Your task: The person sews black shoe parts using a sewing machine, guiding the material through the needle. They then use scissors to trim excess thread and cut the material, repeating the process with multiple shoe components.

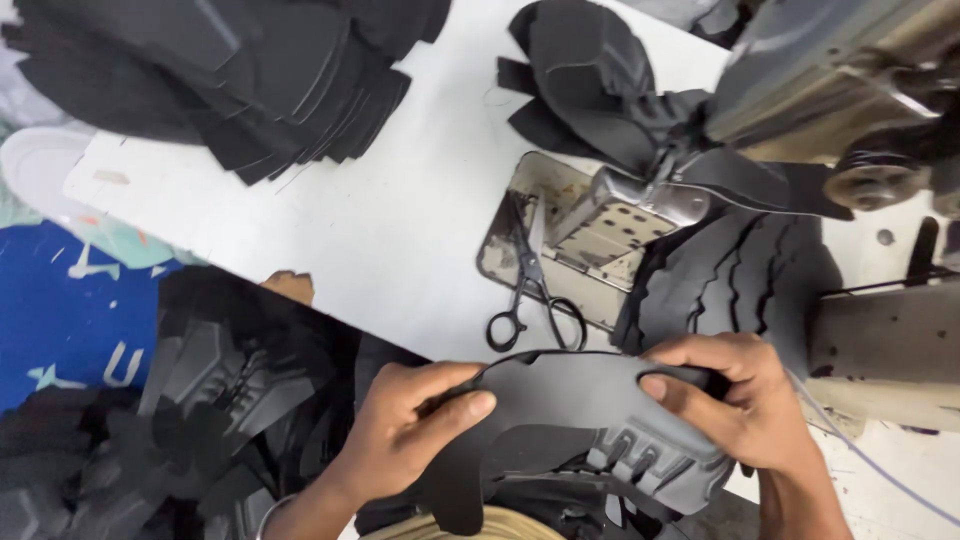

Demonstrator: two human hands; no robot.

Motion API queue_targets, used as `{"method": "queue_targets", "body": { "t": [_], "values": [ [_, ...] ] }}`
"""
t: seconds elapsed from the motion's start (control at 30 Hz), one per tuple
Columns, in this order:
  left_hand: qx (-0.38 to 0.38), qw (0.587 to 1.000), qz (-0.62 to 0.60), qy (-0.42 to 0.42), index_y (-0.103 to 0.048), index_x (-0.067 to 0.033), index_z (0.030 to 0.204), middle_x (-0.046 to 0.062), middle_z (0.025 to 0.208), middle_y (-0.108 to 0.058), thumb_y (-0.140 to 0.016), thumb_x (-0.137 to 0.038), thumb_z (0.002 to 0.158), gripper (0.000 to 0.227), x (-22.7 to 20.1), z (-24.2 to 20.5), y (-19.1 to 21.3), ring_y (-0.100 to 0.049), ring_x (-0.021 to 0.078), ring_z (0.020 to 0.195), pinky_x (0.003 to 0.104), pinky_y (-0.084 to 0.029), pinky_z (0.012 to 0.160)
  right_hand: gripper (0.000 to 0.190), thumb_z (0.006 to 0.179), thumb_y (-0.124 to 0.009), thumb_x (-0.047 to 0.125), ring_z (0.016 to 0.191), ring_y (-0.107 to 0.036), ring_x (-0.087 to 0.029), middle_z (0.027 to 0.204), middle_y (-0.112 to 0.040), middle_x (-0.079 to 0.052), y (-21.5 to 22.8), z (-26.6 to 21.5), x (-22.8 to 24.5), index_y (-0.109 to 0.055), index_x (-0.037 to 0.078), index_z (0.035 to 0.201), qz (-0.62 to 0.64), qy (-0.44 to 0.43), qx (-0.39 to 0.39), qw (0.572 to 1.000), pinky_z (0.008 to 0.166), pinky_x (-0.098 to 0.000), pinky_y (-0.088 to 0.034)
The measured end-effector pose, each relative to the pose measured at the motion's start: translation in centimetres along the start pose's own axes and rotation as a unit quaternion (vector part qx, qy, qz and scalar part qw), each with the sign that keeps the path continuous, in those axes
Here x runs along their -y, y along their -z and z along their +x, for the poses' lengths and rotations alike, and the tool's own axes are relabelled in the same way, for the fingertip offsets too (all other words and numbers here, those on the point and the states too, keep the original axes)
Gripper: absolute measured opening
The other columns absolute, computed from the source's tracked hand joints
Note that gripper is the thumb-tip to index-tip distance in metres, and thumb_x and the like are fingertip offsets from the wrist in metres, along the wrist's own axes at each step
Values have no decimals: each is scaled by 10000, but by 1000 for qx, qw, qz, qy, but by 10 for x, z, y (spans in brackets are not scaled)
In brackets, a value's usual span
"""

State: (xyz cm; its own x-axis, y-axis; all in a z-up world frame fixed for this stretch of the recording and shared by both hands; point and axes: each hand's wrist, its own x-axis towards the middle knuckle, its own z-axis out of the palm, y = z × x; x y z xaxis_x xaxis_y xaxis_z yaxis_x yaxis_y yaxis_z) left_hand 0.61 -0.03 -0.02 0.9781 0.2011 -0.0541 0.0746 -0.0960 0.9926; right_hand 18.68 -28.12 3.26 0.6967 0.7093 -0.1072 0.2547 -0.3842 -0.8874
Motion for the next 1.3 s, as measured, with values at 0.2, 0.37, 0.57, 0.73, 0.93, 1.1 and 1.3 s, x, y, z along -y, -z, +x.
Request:
{"method": "queue_targets", "body": {
  "t": [0.2,0.37,0.57,0.73,0.93,1.1,1.3],
  "values": [
    [43,989,-125,68,-743,44,1057,-66,634,-472,-701,-217,979,275,19,5,1,-361,16,545,255,-284,476,128,754,-816,54,576,-608,-69,672,-748,-46,-3,3,-20,-793,-19,857,50,-22,-21,998,506,-247,-442],
    [49,987,-133,78,-730,43,1028,-82,642,-429,-685,-250,1008,297,16,9,4,-338,10,567,251,-281,495,139,743,-827,52,627,-615,-76,695,-757,-53,-7,5,-25,-792,-22,856,16,-49,-27,998,567,-237,-470],
    [48,996,-63,40,-700,22,1183,-67,617,-479,-701,-256,983,343,-13,15,9,-401,-1,545,235,-330,471,128,785,-796,39,670,-608,-71,748,-738,-35,-11,1,-34,-777,-22,897,37,-60,-45,996,592,-232,-464],
    [101,994,31,-18,-659,16,1297,11,750,-719,-720,-277,946,462,-31,24,10,-509,9,510,238,-415,427,103,803,-794,25,679,-581,-53,737,-710,-24,-10,-3,-39,-768,-28,888,42,-60,-48,996,593,-228,-449],
    [115,992,45,-17,-675,8,1296,76,619,-666,-683,-313,979,452,-28,20,8,-517,52,470,258,-397,421,201,701,-830,-7,607,-646,-83,754,-721,-68,-8,-16,-43,-765,-27,890,-40,-13,-91,995,552,-236,-494],
    [106,993,41,-40,-699,21,1260,87,615,-641,-689,-355,983,467,-22,15,8,-516,58,485,262,-399,444,223,695,-823,1,660,-710,-99,807,-774,-87,-8,-16,-45,-746,-30,902,-35,79,-87,992,617,-219,-520],
    [117,993,4,-31,-712,21,1127,29,633,-602,-680,-354,994,399,-11,16,11,-485,32,539,271,-384,471,201,700,-814,-13,664,-724,-114,809,-787,-99,-13,-13,-40,-751,-33,891,-31,36,-89,995,614,-235,-530]
  ]
}}
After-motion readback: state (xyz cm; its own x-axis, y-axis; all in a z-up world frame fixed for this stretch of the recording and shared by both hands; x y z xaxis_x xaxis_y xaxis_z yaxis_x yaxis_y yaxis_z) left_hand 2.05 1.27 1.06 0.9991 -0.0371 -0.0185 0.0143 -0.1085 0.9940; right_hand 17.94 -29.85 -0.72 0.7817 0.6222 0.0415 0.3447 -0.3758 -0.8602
